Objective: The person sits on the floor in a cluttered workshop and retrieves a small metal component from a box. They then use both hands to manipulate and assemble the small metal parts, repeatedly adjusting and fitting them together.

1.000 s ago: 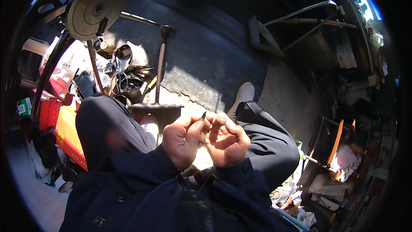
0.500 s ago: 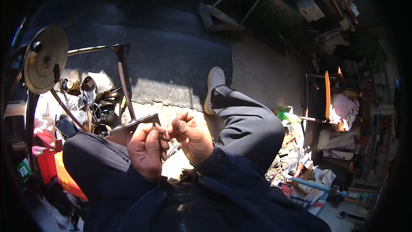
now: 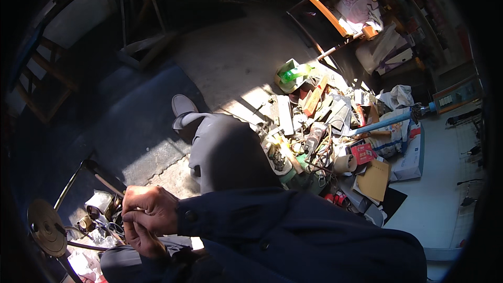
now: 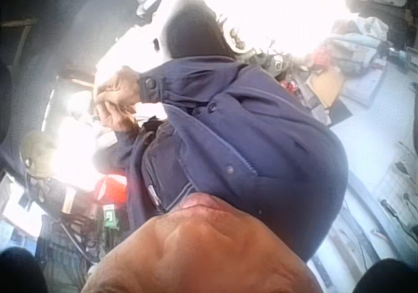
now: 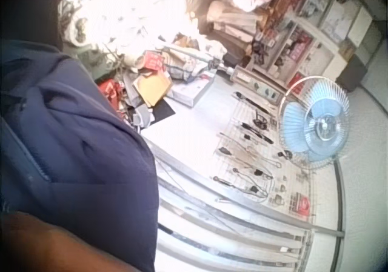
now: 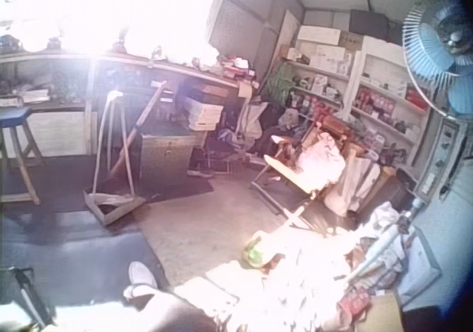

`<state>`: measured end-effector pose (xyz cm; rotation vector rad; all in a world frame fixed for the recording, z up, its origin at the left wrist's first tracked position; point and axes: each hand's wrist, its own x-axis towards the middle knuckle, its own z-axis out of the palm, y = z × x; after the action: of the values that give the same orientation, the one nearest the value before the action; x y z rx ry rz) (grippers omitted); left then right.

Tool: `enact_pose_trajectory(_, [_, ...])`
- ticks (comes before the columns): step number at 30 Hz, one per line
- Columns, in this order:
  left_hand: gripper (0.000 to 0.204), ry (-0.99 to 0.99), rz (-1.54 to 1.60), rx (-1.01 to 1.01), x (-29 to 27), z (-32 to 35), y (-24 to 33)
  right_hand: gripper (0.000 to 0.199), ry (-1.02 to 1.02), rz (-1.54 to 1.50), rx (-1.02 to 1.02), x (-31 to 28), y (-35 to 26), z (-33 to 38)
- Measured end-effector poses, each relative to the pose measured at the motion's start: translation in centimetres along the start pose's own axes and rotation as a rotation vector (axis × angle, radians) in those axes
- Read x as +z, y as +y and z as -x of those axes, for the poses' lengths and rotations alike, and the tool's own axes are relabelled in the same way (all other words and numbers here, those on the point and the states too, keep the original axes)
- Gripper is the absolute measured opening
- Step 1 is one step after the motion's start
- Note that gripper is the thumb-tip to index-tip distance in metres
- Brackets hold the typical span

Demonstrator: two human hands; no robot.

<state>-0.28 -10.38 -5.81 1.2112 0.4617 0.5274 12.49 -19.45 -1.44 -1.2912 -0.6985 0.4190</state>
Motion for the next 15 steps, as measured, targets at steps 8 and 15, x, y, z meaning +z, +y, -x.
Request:
enact_pose_trajectory(8, [0.021,-0.206,0.026,-0.091,1.1,-1.6,2.2,0.012,0.185,0.121,0.089,-2.2,-1.8,-0.7])
enact_pose_trajectory(15, [0.033,-0.075,0.259,-0.179,2.4,-1.2,4.7,0.016,0.061,-0.049,0.25,-2.9,-2.2,-0.3])
